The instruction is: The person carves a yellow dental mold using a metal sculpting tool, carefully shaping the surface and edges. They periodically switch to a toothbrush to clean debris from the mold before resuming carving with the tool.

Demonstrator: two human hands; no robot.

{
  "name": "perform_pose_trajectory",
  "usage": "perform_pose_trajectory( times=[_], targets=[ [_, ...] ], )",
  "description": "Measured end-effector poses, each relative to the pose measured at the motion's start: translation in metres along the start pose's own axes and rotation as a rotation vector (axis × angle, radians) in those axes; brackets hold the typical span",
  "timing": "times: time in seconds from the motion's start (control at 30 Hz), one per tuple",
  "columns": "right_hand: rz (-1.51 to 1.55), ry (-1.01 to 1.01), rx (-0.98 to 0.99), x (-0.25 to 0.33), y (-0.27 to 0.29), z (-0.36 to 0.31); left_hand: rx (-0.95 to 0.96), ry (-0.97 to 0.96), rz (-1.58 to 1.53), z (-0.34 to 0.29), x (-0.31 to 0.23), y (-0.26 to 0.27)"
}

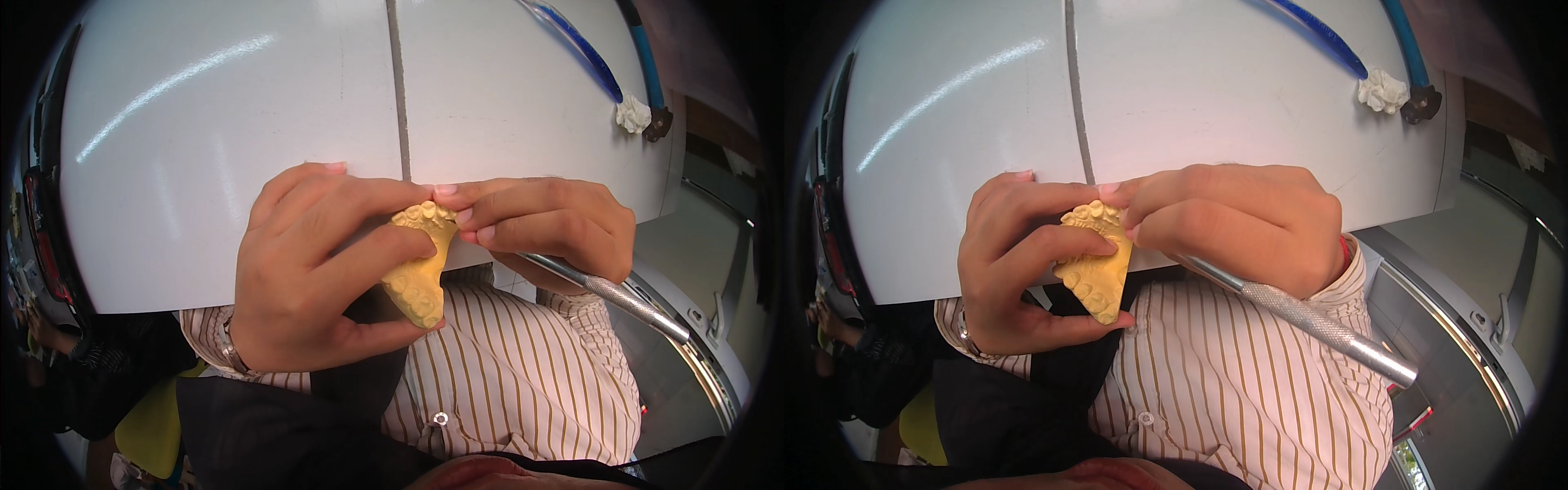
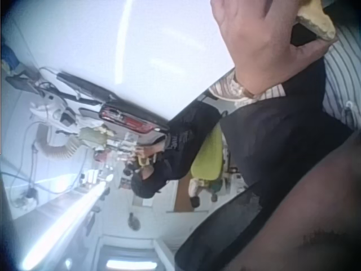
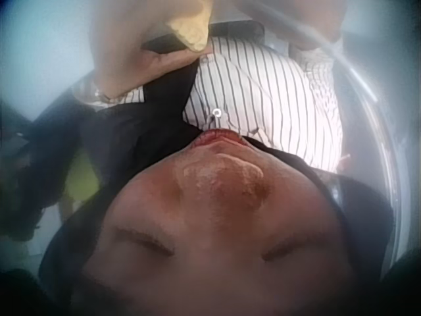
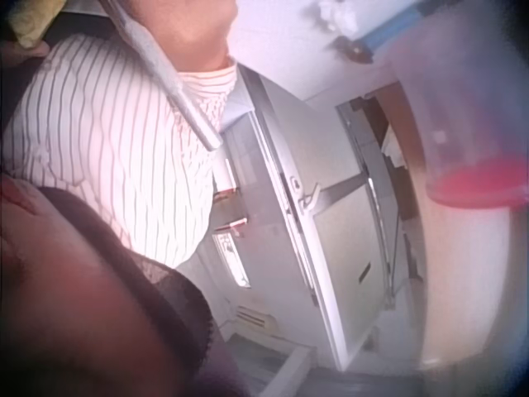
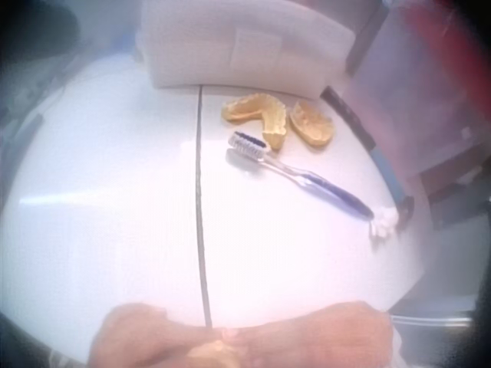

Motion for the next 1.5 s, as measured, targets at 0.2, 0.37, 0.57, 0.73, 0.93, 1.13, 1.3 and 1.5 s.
perform_pose_trajectory(
  times=[0.2,0.37,0.57,0.73,0.93,1.13,1.3,1.5],
  targets=[
    [0.005,-0.017,0.007,0.0,0.0,-0.001,-0.002,0.014,0.003,0.0,0.0,0.0],
    [0.134,-0.082,-0.085,-0.004,-0.001,-0.005,0.001,0.014,-0.003,-0.003,0.002,0.001],
    [0.102,-0.091,-0.218,-0.008,-0.004,-0.011,-0.001,0.011,-0.015,-0.002,0.001,0.001],
    [0.092,-0.059,-0.211,-0.007,-0.004,-0.01,0.0,0.002,-0.019,-0.001,0.001,0.001],
    [0.039,-0.039,-0.128,-0.005,-0.002,-0.007,-0.005,-0.006,-0.015,-0.002,0.002,0.001],
    [-0.023,-0.017,-0.126,0.002,-0.005,-0.005,-0.002,0.009,-0.015,-0.002,0.002,0.002],
    [0.033,-0.056,-0.056,0.002,-0.002,-0.001,0.002,0.003,-0.005,-0.002,0.0,0.002],
    [0.062,-0.079,-0.156,-0.003,-0.003,-0.006,0.0,0.002,-0.005,-0.002,0.001,0.001]
  ],
)
Point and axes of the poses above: each hand's wrist, its own z-axis towards the middle knuckle, its own y-axis out of the back of the hand, x = y × z, the point moved 6 cm from there along z, towards the middle knuckle, and after that the axes turned 12 degrees about -x, right-handed, at the moved point
